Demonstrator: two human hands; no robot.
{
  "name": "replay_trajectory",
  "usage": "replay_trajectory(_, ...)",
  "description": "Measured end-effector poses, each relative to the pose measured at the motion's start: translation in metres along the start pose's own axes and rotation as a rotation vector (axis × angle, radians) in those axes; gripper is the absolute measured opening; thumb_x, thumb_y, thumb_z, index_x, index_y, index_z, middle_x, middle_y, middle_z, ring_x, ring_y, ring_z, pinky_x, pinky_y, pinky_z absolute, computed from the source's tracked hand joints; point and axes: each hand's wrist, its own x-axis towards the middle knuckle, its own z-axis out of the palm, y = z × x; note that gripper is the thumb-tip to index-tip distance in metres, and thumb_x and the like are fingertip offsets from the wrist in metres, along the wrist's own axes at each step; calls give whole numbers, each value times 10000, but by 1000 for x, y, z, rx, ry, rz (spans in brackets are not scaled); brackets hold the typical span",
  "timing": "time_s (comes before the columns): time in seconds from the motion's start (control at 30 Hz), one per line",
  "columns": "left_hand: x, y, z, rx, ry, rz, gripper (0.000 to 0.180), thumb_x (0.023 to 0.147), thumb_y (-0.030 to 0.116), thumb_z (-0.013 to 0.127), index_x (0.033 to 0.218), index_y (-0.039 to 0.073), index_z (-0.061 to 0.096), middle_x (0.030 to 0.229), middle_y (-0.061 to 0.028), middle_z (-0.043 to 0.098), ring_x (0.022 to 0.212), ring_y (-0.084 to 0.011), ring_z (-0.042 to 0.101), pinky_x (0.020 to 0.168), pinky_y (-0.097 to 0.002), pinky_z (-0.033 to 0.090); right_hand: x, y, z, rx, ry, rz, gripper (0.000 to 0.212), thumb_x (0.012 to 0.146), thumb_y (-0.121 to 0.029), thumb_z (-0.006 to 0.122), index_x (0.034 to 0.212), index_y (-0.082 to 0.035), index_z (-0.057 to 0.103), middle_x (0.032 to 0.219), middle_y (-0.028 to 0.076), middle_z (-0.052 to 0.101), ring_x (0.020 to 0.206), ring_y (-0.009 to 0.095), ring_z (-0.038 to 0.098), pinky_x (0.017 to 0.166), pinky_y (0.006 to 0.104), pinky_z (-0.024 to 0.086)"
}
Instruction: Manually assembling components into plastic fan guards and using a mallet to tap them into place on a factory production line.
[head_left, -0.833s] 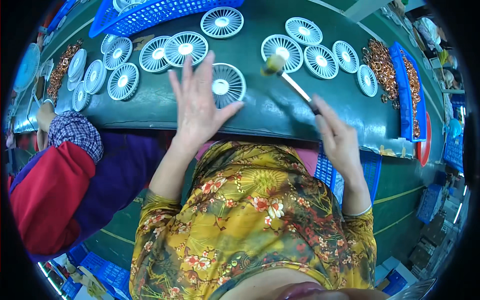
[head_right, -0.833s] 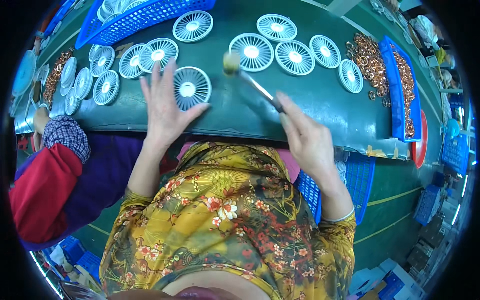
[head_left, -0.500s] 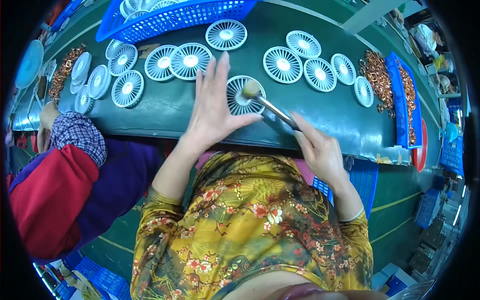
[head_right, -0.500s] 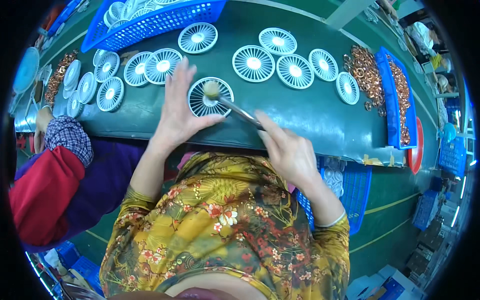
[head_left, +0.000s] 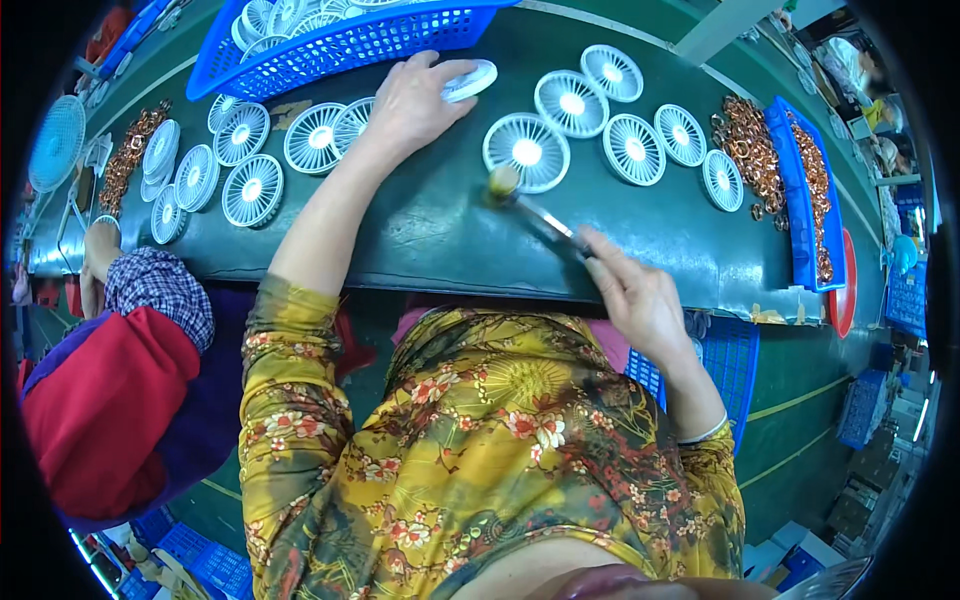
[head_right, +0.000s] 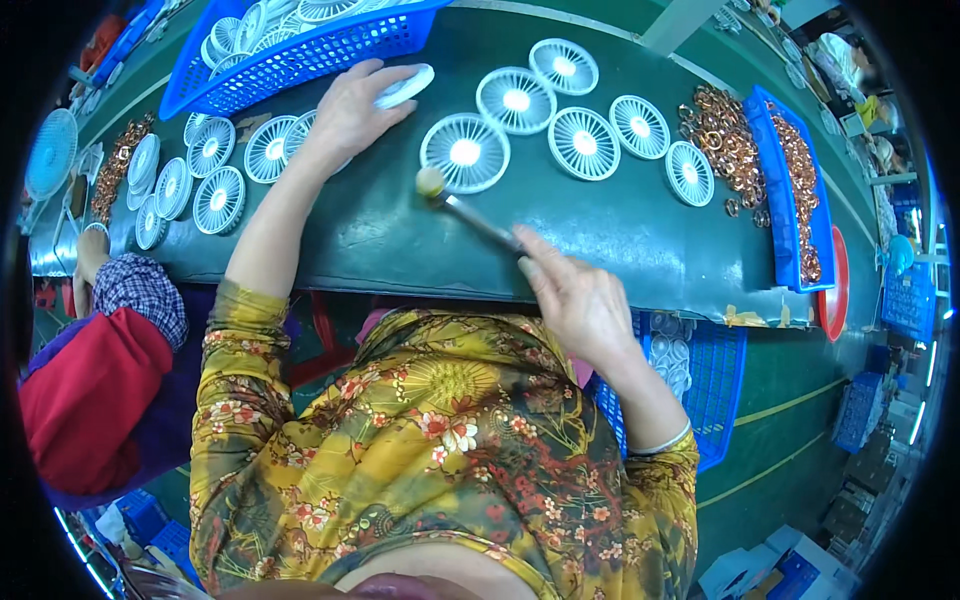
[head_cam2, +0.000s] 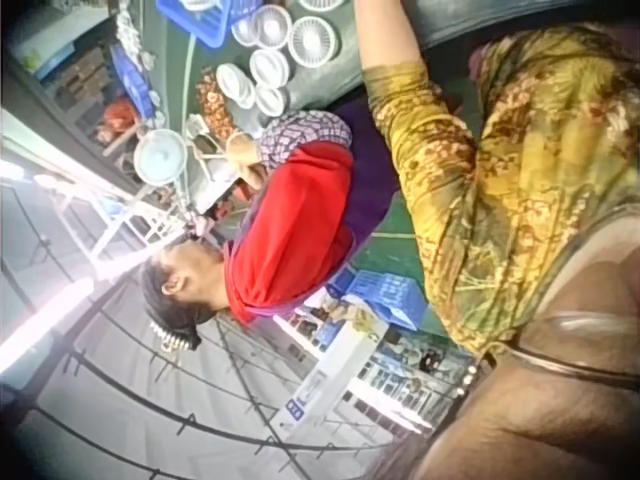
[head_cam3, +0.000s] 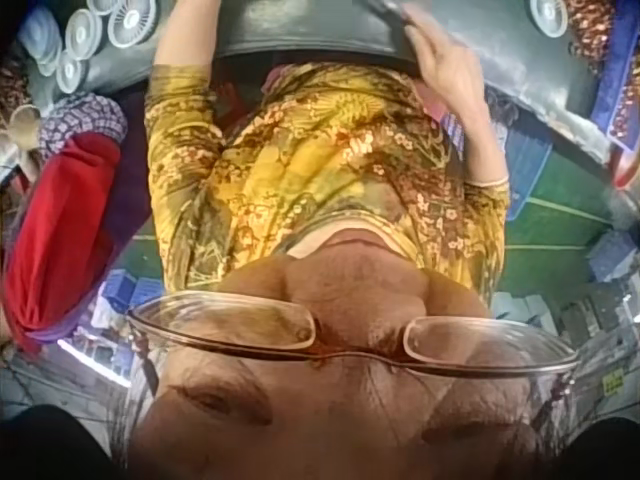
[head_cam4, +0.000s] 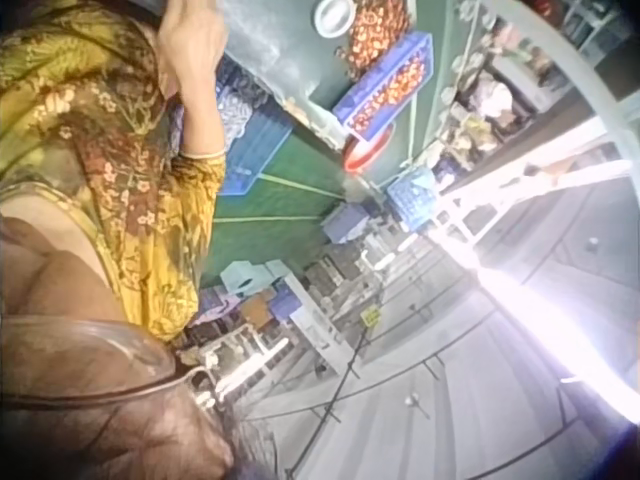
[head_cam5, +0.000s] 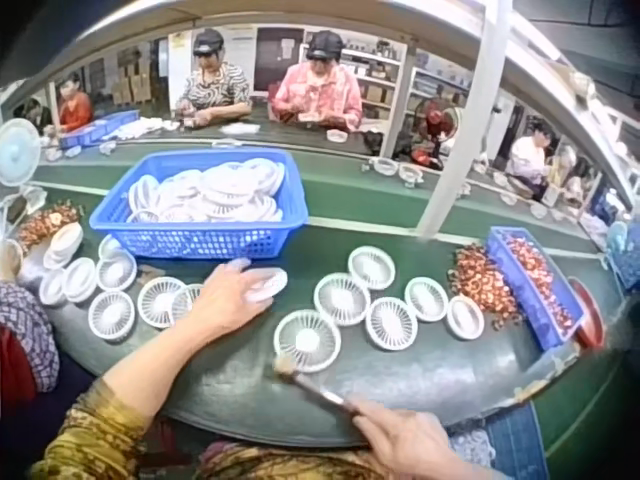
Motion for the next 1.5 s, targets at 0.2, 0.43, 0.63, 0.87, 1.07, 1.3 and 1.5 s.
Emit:
replay_trajectory(0.2, -70, 34, -23, 30, -197, 129, 590, 758, 408, 744, 1280, 188, 576, 1455, -253, 336, 1337, -433, 330, 1079, -474, 334, 11, 11, -3, 51, 92, 153, 342, 969, -288, 498, 1290, -184, 555, 888, 211, 669, 776, 406, 643, 666, 459, 511)
replay_trajectory(0.43, -90, 48, -8, 17, 52, 163, 433, 720, 341, 781, 1015, 62, 631, 1370, -281, 428, 1270, -428, 417, 1074, -535, 304, 16, 2, -12, 89, 73, 200, 345, 976, -286, 498, 1291, -161, 563, 890, 190, 673, 733, 350, 658, 661, 404, 508)
replay_trajectory(0.63, -95, 62, -9, -121, 83, 48, 740, 610, 294, 853, 1197, 36, 484, 1176, -186, 547, 1142, -348, 518, 1094, -562, 235, 1, -44, -39, 420, 327, 0, 355, 955, -113, 539, 1306, -58, 552, 1064, 116, 679, 670, 99, 548, 625, 248, 469)
replay_trajectory(0.87, -96, 66, -7, -211, 52, -55, 949, 589, 298, 867, 1333, 17, 348, 1262, -181, 513, 1161, -324, 526, 1103, -553, 219, 16, -16, -1, 15, 79, 45, 344, 957, -193, 509, 1298, -173, 552, 936, 219, 666, 792, 434, 628, 688, 448, 524)
replay_trajectory(1.07, -94, 61, -7, -234, 93, -79, 1121, 562, 323, 877, 1429, 53, 221, 1147, -186, 604, 1143, -323, 554, 1111, -531, 180, 17, -39, -16, 246, 169, -76, 379, 941, -126, 541, 1318, -103, 529, 1222, 181, 606, 996, 335, 650, 798, 367, 520)
replay_trajectory(1.3, -94, 41, -27, -52, 117, 54, 1117, 581, 417, 853, 1464, 97, 247, 1412, -253, 375, 1382, -449, 222, 1124, -582, 134, 24, -22, 5, -26, -11, -51, 386, 936, -205, 538, 1322, -205, 522, 915, 225, 661, 782, 423, 630, 657, 480, 512)
replay_trajectory(1.5, -88, -20, -60, 141, 149, -56, 1102, 612, 417, 837, 1480, 112, 230, 1412, -231, 415, 1404, -433, 181, 1131, -589, 78, 8, -36, 12, 73, -96, -172, 385, 922, -216, 571, 1306, -202, 547, 928, 209, 671, 807, 391, 650, 691, 449, 527)
